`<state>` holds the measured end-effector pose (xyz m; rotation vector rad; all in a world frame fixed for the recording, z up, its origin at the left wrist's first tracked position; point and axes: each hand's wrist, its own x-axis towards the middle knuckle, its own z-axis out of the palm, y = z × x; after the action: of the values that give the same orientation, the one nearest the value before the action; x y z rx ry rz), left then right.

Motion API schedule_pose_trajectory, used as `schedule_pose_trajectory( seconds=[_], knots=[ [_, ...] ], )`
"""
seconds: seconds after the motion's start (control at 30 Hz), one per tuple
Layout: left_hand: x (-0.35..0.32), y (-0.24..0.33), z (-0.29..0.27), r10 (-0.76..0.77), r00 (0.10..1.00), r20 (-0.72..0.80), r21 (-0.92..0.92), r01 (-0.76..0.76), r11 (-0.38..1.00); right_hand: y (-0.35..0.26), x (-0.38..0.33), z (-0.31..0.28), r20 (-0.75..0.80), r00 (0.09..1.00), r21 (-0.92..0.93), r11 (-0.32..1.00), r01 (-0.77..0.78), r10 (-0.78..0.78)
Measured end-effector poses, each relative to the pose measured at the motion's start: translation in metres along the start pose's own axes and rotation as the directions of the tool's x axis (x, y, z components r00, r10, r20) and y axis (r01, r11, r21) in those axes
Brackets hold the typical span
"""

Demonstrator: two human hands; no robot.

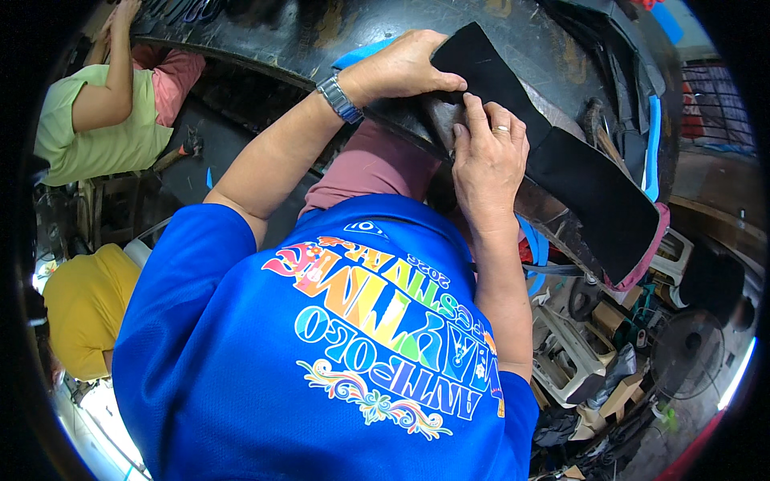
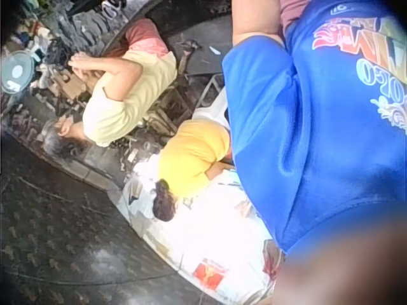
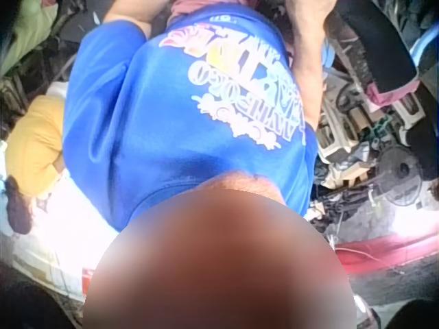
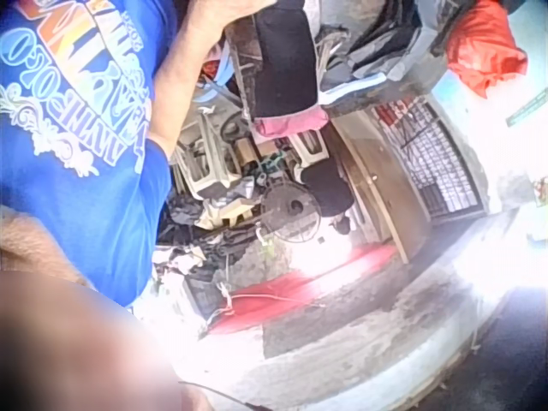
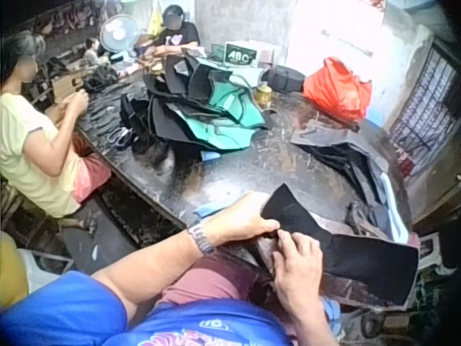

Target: The person assembles a sandal by hand, using a blue plastic template to position and cut black foam and green insole material. They repeatedly align the template, trim the foam with scissors, and press the layers together on a workbench.

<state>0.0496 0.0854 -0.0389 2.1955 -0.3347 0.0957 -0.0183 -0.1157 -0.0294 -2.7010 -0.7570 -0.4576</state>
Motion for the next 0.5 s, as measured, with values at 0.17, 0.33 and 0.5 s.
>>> schedule_pose_trajectory(
  seconds=[0.17, 0.33, 0.5],
  knots=[
    [0.000, -0.002, -0.002, -0.034, 0.998, 0.047, -0.024, 0.035, 0.999, 0.004, 0.001, -0.002, 0.006, 1.000, 0.012, 0.999, 0.030, -0.030],
    [-0.005, -0.009, -0.015, -0.028, 0.993, -0.113, 0.060, 0.035, 0.998, 0.003, -0.003, 0.002, -0.004, 0.998, -0.040, 0.997, 0.066, -0.066],
    [-0.032, -0.009, -0.022, -0.002, 0.987, -0.162, 0.034, 0.007, 0.999, 0.007, -0.004, 0.000, 0.016, 0.995, 0.025, 0.995, 0.097, -0.097]
  ],
)
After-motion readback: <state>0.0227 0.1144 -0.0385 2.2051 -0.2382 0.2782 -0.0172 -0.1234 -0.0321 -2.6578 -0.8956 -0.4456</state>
